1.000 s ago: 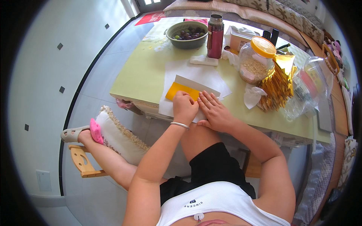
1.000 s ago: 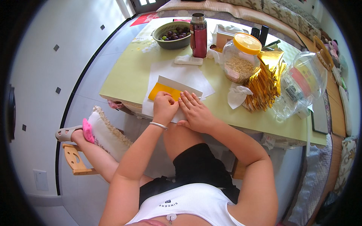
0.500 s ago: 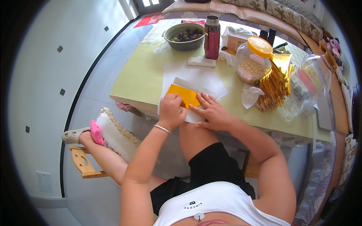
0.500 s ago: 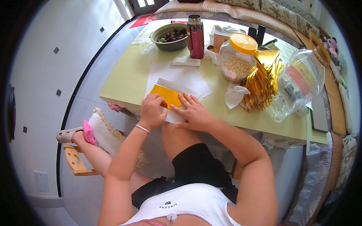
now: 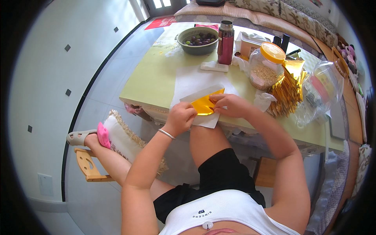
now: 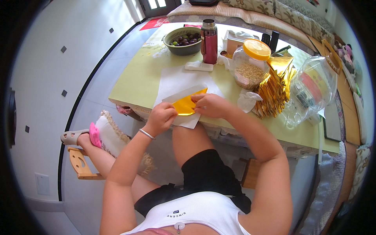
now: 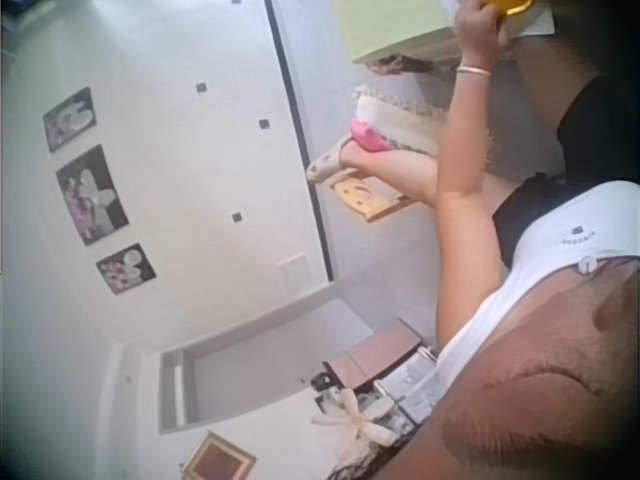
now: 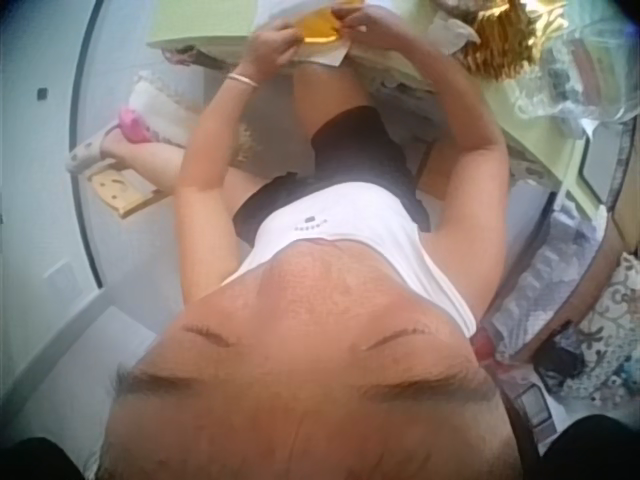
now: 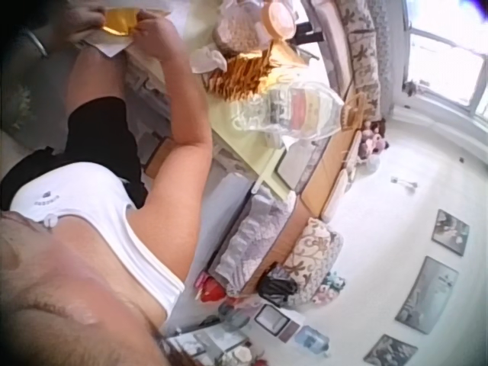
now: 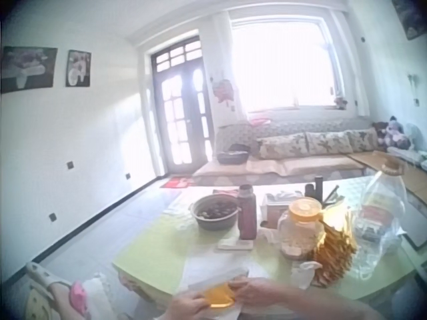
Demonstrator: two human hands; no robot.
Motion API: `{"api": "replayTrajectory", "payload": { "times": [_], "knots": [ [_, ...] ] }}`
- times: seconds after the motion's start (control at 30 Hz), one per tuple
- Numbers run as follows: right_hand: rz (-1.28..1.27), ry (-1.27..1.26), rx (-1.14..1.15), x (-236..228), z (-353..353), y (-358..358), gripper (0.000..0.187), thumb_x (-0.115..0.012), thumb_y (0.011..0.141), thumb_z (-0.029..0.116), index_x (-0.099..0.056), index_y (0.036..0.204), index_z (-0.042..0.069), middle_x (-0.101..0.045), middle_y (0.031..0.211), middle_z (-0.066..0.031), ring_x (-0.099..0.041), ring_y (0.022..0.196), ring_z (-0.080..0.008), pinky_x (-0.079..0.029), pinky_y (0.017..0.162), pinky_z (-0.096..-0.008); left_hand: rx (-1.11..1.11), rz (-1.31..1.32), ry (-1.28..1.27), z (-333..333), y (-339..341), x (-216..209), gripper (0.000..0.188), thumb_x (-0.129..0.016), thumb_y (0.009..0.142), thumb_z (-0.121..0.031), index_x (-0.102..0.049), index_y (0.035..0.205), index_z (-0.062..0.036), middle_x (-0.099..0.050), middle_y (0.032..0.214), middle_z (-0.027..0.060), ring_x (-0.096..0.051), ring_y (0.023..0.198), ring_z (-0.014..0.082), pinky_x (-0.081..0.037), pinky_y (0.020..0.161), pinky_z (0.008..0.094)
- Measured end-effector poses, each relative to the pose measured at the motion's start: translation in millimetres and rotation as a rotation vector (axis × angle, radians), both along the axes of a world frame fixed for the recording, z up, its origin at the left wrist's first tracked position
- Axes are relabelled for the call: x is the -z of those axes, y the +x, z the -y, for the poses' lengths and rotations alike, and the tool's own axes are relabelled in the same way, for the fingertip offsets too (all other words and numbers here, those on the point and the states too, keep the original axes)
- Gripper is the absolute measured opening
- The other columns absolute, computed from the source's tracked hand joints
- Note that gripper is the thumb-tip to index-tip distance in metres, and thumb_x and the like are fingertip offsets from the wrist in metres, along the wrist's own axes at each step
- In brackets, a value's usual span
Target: The person sits on the floor and folds a yellow sheet of paper on a low table. They repeatedly fold the paper in half, crease the edges, and place the folded piece aside before picking up another sheet to repeat the process.
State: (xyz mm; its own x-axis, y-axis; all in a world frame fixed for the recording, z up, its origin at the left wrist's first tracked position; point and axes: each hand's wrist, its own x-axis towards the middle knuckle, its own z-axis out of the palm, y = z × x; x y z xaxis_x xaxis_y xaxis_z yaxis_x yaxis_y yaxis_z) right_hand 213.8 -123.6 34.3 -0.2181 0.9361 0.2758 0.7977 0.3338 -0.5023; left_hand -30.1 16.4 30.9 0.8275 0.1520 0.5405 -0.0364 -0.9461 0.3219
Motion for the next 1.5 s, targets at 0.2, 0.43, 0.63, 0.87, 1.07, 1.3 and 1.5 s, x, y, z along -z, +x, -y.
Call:
{"api": "replayTrajectory", "payload": {
  "times": [0.2, 0.43, 0.63, 0.87, 1.07, 1.3, 1.5],
  "knots": [
    [-0.097, 0.204, 0.397, 10.1, -4.1, -65.8, 0.018, -0.074, 0.079, 0.021, -0.069, 0.08, 0.004, -0.068, 0.103, -0.0128, -0.063, 0.1, -0.0327, -0.052, 0.085, -0.0405, -0.186, -0.018, -0.509, -3.8, 13.3, 9.9, 0.024, -0.071, 0.081, -0.011, -0.069, 0.104, -0.0041, -0.068, 0.084, 0.0108, -0.063, 0.085, 0.0302, -0.051, 0.075, 0.0403],
    [-0.168, 0.291, 0.501, 26.8, -13.1, -70.4, 0.015, -0.077, 0.07, 0.014, -0.066, 0.067, 0.004, -0.068, 0.103, -0.012, -0.062, 0.099, -0.0306, -0.05, 0.087, -0.0424, -0.431, -0.031, -0.348, -20.3, 9.9, 22.1, 0.048, -0.076, 0.077, -0.017, -0.064, 0.122, -0.0052, -0.07, 0.086, 0.0033, -0.06, 0.094, 0.0246, -0.046, 0.086, 0.041],
    [-0.084, 0.276, 0.484, 25.1, -10.5, -70.6, 0.024, -0.076, 0.071, 0.013, -0.071, 0.093, 0.007, -0.066, 0.102, -0.0118, -0.061, 0.1, -0.0327, -0.05, 0.086, -0.0424, -0.459, -0.039, -0.329, -17.9, 14.4, 22.7, 0.051, -0.077, 0.073, -0.012, -0.064, 0.122, -0.0037, -0.069, 0.085, 0.006, -0.059, 0.092, 0.0243, -0.049, 0.085, 0.0382],
    [0.172, 0.242, 0.486, 27.2, -11.9, -76.1, 0.041, -0.066, 0.083, 0.015, -0.067, 0.124, 0.014, -0.061, 0.112, -0.0111, -0.056, 0.108, -0.0319, -0.044, 0.089, -0.0447, -0.512, -0.031, -0.304, -14.1, 17.4, 24.8, 0.047, -0.076, 0.074, -0.016, -0.065, 0.119, -0.0052, -0.068, 0.083, 0.0031, -0.059, 0.095, 0.0261, -0.045, 0.087, 0.0426],
    [0.201, 0.17, 0.479, 21.8, -10.1, -77.2, 0.038, -0.062, 0.087, 0.018, -0.067, 0.125, 0.014, -0.058, 0.117, -0.0113, -0.053, 0.111, -0.0307, -0.042, 0.091, -0.0442, -0.596, 0.022, -0.02, 3.2, 21.6, 15.1, 0.042, -0.075, 0.072, -0.012, -0.066, 0.112, -0.0028, -0.067, 0.086, 0.006, -0.06, 0.093, 0.0273, -0.046, 0.086, 0.0434],
    [0.207, 0.075, 0.473, 16.1, -11.4, -77.1, 0.039, -0.06, 0.089, 0.02, -0.065, 0.127, 0.015, -0.055, 0.12, -0.0106, -0.051, 0.114, -0.0305, -0.04, 0.094, -0.0438, -0.303, 0.001, 0.301, 9.9, 6.8, 26.4, 0.022, -0.067, 0.076, -0.01, -0.07, 0.098, -0.0037, -0.067, 0.092, 0.0091, -0.064, 0.086, 0.0284, -0.05, 0.078, 0.041],
    [0.225, 0.154, 0.465, 25.1, -13.2, -69.1, 0.048, -0.061, 0.086, 0.013, -0.06, 0.134, 0.016, -0.059, 0.115, -0.0092, -0.056, 0.111, -0.0293, -0.045, 0.088, -0.0441, -0.409, -0.084, 0.108, 25.1, 16.3, 11.0, 0.016, -0.07, 0.078, -0.017, -0.07, 0.089, -0.005, -0.065, 0.09, 0.0083, -0.061, 0.089, 0.0286, -0.047, 0.078, 0.0429]
  ]
}}
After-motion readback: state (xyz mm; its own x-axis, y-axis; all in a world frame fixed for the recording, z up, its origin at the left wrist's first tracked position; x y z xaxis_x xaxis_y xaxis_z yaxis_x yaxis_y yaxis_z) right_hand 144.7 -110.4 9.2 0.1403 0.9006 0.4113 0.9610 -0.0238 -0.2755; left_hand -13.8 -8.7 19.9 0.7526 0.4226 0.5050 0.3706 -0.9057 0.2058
